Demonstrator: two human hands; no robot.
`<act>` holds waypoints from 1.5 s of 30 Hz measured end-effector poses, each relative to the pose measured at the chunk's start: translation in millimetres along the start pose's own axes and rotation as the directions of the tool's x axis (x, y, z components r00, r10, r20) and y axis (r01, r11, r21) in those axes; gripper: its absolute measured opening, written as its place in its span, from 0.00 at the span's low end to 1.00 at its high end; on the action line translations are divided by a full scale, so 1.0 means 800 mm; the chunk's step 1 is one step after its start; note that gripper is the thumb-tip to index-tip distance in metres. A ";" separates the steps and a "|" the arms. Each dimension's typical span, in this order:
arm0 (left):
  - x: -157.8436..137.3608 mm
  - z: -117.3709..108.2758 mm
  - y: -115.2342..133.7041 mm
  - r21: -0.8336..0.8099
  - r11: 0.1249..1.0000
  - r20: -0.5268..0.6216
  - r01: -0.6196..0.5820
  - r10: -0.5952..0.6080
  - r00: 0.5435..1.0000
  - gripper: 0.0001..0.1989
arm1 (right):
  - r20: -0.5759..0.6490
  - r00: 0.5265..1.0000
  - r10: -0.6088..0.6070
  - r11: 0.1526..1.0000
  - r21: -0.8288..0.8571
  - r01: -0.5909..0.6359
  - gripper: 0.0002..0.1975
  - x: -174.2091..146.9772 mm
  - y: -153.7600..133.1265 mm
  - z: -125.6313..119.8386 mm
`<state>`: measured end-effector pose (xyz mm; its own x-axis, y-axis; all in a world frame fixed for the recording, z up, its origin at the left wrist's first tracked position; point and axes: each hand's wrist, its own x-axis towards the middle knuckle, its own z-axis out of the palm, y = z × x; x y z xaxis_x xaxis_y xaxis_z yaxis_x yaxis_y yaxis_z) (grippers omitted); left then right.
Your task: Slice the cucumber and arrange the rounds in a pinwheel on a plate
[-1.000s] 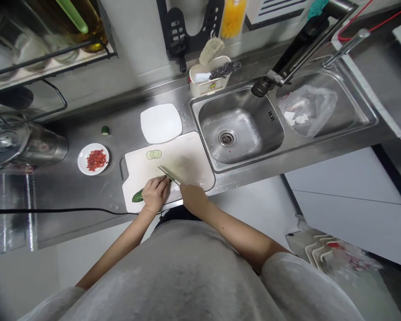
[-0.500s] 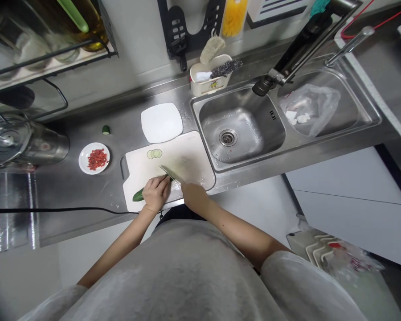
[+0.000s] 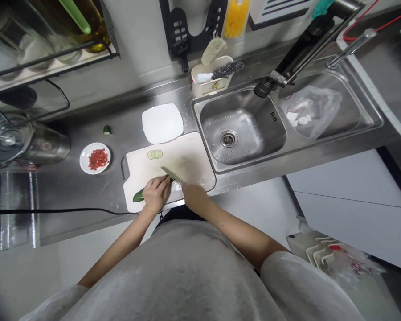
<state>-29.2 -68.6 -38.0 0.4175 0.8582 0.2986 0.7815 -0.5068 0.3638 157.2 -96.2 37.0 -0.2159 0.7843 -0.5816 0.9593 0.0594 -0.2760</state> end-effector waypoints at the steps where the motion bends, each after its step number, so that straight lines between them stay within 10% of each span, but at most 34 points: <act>1: 0.000 0.000 0.000 -0.006 1.000 0.005 0.006 -0.006 1.000 0.13 | -0.001 1.000 -0.002 1.000 -0.002 0.002 0.13 0.000 0.000 0.001; 16: 0.007 -0.009 0.007 0.000 0.999 -0.002 0.042 -0.042 0.999 0.12 | 0.032 0.998 0.048 0.999 -0.004 -0.048 0.13 -0.002 0.005 0.005; 34: 0.029 -0.045 0.008 -0.075 0.952 -0.038 0.297 -0.300 0.953 0.15 | -0.248 0.968 0.040 0.985 -0.155 -0.080 0.26 -0.043 0.054 -0.015; 40: 0.049 -0.067 0.037 -0.023 0.997 0.082 -0.077 0.078 0.994 0.20 | -0.224 0.975 -0.002 0.977 -0.209 -0.046 0.26 -0.046 0.058 -0.021; 45: 0.058 -0.061 0.041 0.010 0.989 0.131 -0.149 0.147 0.980 0.15 | -0.236 0.971 -0.031 0.970 -0.243 -0.028 0.26 -0.047 0.060 -0.022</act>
<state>-6.9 -49.6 31.0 0.5848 0.7778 0.2303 0.7152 -0.6283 0.3062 214.7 -112.0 59.5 -0.1965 0.9055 -0.3762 0.9805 0.1855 -0.0654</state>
